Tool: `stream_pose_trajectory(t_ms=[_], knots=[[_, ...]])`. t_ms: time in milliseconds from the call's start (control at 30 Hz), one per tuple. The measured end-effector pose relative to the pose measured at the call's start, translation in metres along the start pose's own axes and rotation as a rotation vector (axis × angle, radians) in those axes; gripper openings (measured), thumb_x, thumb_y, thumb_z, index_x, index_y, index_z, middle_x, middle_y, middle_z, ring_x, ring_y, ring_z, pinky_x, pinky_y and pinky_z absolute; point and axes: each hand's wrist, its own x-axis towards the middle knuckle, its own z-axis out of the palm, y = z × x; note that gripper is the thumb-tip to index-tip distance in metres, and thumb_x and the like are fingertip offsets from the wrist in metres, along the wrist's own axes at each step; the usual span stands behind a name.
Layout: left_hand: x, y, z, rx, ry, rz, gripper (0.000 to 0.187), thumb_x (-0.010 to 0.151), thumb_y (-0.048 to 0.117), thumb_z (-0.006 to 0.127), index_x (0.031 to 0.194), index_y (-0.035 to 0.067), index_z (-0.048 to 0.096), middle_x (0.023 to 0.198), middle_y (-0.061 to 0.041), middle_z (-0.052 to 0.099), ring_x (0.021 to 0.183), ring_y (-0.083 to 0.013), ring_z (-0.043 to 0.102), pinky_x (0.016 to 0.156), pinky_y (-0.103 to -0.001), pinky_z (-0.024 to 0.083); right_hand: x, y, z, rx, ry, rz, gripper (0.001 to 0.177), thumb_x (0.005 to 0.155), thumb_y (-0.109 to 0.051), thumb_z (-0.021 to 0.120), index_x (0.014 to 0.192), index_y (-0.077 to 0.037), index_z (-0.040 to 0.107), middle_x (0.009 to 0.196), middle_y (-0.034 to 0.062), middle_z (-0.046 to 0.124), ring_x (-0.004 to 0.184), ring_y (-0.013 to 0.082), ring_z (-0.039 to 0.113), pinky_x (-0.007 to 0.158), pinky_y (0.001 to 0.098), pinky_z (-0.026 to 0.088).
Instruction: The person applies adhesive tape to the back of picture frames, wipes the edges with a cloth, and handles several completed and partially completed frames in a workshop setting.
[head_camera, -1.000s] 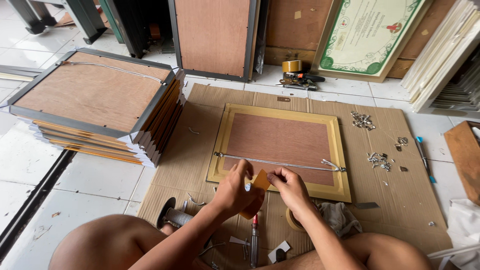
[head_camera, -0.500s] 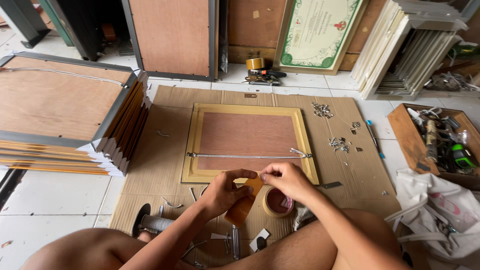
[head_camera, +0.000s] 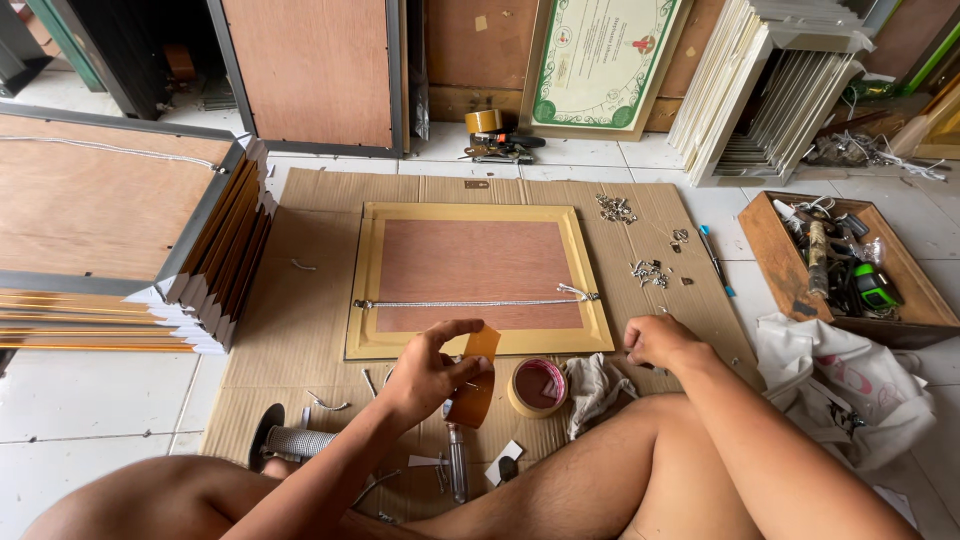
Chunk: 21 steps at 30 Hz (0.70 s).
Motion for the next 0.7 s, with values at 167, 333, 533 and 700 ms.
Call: stream_pose_trajectory(t_ms=[167,333,533,700], knots=[[0.002,-0.007,-0.001,-0.071,0.022,0.013,0.059,0.094,0.026,0.087,0.152,0.021,0.074,0.106,-0.014,0.079,0.072,-0.0244,0.079,0.064,-0.034,0.066,0.024,0.010,0.028,-0.084,-0.001,0.176,0.028,0.088,-0.045,0.084,0.114,-0.039,0.091,0.122,0.0000,0.090,0.125,0.0254,0.082,0.100,0.0416,0.068],[0.010,-0.022,-0.001,-0.108,0.052,0.042,0.060,0.093,0.023,0.090,0.150,0.017,0.075,0.127,-0.012,0.076,0.078,-0.0251,0.081,0.066,-0.034,0.068,-0.054,-0.083,-0.035,0.114,0.230,0.181,0.038,0.103,-0.055,0.059,0.126,-0.038,0.084,0.128,0.0049,0.087,0.123,0.0349,0.081,0.095,0.0511,0.068],[0.023,-0.037,-0.003,-0.130,0.077,0.029,0.063,0.092,0.020,0.089,0.152,0.011,0.074,0.135,-0.014,0.073,0.077,-0.0258,0.081,0.064,-0.033,0.070,-0.080,-0.196,-0.037,1.363,0.146,-0.310,0.019,0.103,-0.025,0.071,0.116,-0.011,0.077,0.096,0.0096,0.080,0.072,0.0115,0.073,0.059,0.0234,0.058],[0.006,-0.002,-0.013,-0.042,0.162,-0.070,0.055,0.090,0.027,0.087,0.145,0.025,0.078,0.130,0.006,0.082,0.072,-0.0095,0.078,0.070,-0.025,0.058,-0.095,-0.232,-0.002,1.276,0.199,-0.595,0.006,0.104,-0.001,0.080,0.105,-0.002,0.074,0.083,0.0104,0.076,0.061,0.0148,0.067,0.052,0.0233,0.062]])
